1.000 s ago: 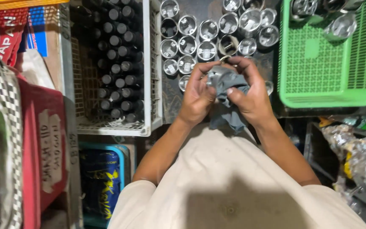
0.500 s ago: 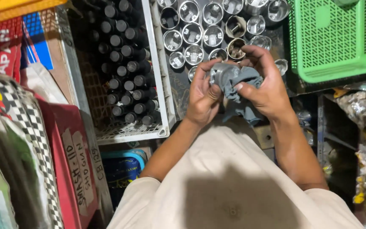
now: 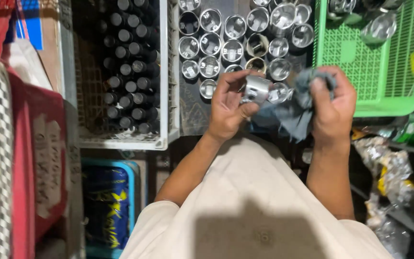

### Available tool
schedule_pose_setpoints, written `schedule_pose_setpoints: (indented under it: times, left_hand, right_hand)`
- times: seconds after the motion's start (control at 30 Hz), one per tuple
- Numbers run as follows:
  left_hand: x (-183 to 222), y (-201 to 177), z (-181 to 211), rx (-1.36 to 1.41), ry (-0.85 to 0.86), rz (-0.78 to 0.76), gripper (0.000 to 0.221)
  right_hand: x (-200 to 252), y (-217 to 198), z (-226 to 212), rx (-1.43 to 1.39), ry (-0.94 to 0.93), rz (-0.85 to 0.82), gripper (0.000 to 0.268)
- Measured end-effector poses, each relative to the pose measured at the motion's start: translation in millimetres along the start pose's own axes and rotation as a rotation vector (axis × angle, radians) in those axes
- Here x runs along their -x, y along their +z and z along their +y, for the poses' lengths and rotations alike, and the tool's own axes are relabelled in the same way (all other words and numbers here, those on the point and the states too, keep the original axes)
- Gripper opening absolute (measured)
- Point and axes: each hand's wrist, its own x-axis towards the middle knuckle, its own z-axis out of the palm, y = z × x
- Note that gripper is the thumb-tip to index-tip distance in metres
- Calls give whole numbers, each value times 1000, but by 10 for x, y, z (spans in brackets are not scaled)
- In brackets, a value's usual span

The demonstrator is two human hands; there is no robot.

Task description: Cleaning and wiping multiple motorcycle engine pistons with a cloth.

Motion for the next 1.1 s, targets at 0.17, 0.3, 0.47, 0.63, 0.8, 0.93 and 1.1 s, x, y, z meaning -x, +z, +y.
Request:
schedule_pose_setpoints:
  times: [0.17,0.3,0.47,0.63,0.8,0.93,1.1]
  left_hand:
    - [-94,379,-376,-218,187,131,70]
    - [-52,511,-577,-488,288,177,68]
    - [-104,587,-454,-712,375,171,61]
    - [-83,503,-380,-750,428,159,61]
    - [-76,462,-68,-686,382,101,58]
    - [10,317,66,-616,337,43,58]
    - [122,216,359,-486,137,-38,58]
  right_hand:
    - [-37,19,114,52,-153,-93,39]
    - [-309,31,151,61,-156,-159,39]
    - [-213,103,-174,-84,-56,-277,56]
    - [-216,222,-139,-85,-28,-297,52]
    - [-106,416,-210,-33,-136,-298,54]
    - [-110,575,-70,-33,-133,-283,55]
    - [19,807,-136,-22,-182,-209,63]
